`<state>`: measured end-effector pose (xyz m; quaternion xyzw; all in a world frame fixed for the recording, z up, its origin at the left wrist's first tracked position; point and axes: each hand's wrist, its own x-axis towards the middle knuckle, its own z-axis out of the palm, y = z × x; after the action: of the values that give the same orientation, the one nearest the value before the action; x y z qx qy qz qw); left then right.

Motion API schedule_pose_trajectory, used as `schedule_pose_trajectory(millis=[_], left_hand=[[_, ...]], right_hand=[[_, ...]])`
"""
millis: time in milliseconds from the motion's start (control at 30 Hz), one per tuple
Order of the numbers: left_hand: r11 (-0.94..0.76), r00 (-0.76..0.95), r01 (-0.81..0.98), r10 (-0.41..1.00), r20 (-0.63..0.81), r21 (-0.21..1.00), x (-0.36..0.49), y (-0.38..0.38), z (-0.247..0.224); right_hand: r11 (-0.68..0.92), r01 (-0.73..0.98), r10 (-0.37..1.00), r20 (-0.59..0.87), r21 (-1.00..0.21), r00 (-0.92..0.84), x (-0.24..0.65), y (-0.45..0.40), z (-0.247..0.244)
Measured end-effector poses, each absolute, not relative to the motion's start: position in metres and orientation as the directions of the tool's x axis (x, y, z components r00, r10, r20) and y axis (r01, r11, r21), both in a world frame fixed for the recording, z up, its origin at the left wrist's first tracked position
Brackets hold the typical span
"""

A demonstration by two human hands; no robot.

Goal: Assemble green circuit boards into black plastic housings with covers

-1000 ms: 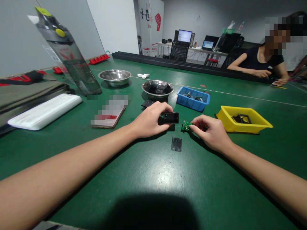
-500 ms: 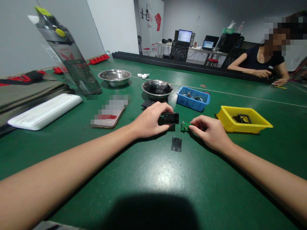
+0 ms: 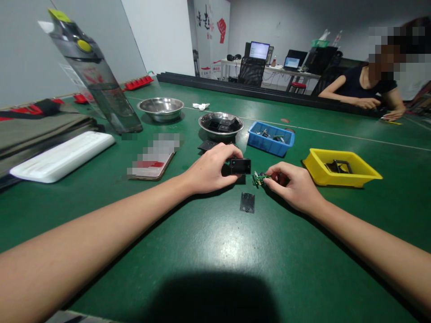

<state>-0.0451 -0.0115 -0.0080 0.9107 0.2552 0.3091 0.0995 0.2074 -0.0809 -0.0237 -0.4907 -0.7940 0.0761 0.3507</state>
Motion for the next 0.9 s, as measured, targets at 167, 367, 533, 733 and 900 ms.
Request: schedule_pose_trajectory(millis=[167, 367, 533, 733, 900], left_hand=[[-0.846, 0.676, 0.410, 0.533, 0.510, 0.341, -0.0454, -0.0117, -0.0078], [-0.850, 0.678, 0.400, 0.525, 0.514, 0.342, -0.0449, -0.0123, -0.0071], [-0.846, 0.681, 0.404, 0.532, 0.503, 0.348, -0.0456, -0.0123, -0.0077], [-0.838, 0.679, 0.414, 0.544, 0.493, 0.355, -0.0455, -0.0118, -0.0079], [-0.836, 0.680, 0.417, 0.547, 0.488, 0.356, -0.0452, -0.0129, -0.0068]], right_hand=[[0.538, 0.730, 0.813, 0.490, -0.422, -0.316, 0.2084, -0.0819, -0.0222], [0.566, 0.736, 0.787, 0.510, -0.372, -0.347, 0.2103, -0.0822, -0.0211], [0.531, 0.743, 0.813, 0.490, -0.407, -0.313, 0.2086, -0.0830, -0.0203], [0.513, 0.739, 0.828, 0.478, -0.436, -0.293, 0.2076, -0.0830, -0.0194], [0.522, 0.738, 0.822, 0.484, -0.427, -0.301, 0.2079, -0.0826, -0.0199]])
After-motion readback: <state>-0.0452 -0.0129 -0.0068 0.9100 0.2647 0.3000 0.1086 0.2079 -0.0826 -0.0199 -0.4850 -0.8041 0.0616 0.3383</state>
